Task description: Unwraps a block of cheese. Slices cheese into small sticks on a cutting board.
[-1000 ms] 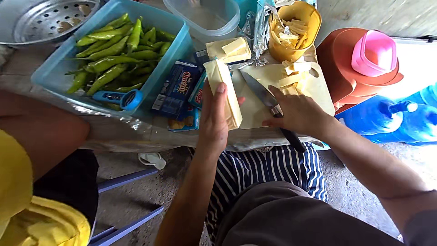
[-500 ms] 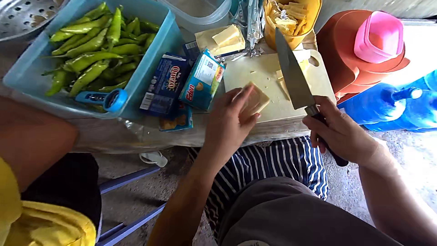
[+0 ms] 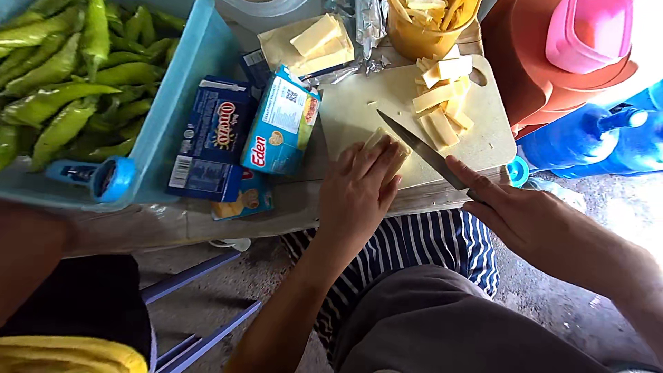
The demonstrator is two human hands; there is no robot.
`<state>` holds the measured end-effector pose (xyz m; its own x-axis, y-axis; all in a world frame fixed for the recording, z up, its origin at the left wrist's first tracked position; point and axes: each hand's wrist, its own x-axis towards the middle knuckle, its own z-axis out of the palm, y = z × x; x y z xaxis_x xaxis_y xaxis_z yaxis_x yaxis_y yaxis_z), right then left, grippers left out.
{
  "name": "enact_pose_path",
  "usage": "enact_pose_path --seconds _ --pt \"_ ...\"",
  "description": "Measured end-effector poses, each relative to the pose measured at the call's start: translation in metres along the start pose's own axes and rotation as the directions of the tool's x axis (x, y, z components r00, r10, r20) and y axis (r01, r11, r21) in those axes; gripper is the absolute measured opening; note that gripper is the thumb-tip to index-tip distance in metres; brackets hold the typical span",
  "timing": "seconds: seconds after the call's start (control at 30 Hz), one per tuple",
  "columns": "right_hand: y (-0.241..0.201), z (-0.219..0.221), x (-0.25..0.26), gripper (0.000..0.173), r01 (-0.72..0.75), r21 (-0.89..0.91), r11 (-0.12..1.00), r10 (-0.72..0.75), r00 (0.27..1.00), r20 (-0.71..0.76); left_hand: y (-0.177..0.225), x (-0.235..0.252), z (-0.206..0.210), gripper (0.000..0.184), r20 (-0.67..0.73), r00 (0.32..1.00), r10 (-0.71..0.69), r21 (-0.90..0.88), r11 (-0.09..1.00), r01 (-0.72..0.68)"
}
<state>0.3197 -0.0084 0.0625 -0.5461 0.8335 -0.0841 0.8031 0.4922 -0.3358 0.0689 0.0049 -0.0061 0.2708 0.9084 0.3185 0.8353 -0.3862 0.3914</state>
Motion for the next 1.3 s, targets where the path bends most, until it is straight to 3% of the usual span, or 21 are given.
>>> enact_pose_path --seconds 0.43,1.0,1.07,1.17,1.3 --pt "-0.004 -0.018 -0.003 0.051 0.02 -0.113 0.993 -0.008 0.995 0.104 0.0 0.0 0.003 0.042 -0.028 1.0 -0.003 -0.056 0.998 0.002" --pt "0.001 -0.002 0.007 0.054 0.001 -0.12 0.993 0.02 0.984 0.178 -0.002 -0.003 0.005 0.039 -0.055 0.998 -0.002 -0.048 0.999 0.0" --pt "0.004 0.0 0.008 0.054 -0.031 -0.045 0.999 0.039 0.983 0.179 -0.003 -0.004 0.007 0.038 -0.094 0.996 0.001 -0.056 0.998 -0.007" --pt "0.014 -0.012 0.012 0.054 -0.166 0.161 0.973 0.112 0.947 0.302 -0.003 -0.005 0.008 0.036 -0.116 0.993 0.004 -0.07 0.997 -0.012" --pt "0.008 -0.013 0.004 0.053 -0.054 0.044 0.998 0.049 0.994 0.096 -0.002 -0.004 0.006 0.037 -0.1 0.995 -0.01 -0.085 0.996 0.002"
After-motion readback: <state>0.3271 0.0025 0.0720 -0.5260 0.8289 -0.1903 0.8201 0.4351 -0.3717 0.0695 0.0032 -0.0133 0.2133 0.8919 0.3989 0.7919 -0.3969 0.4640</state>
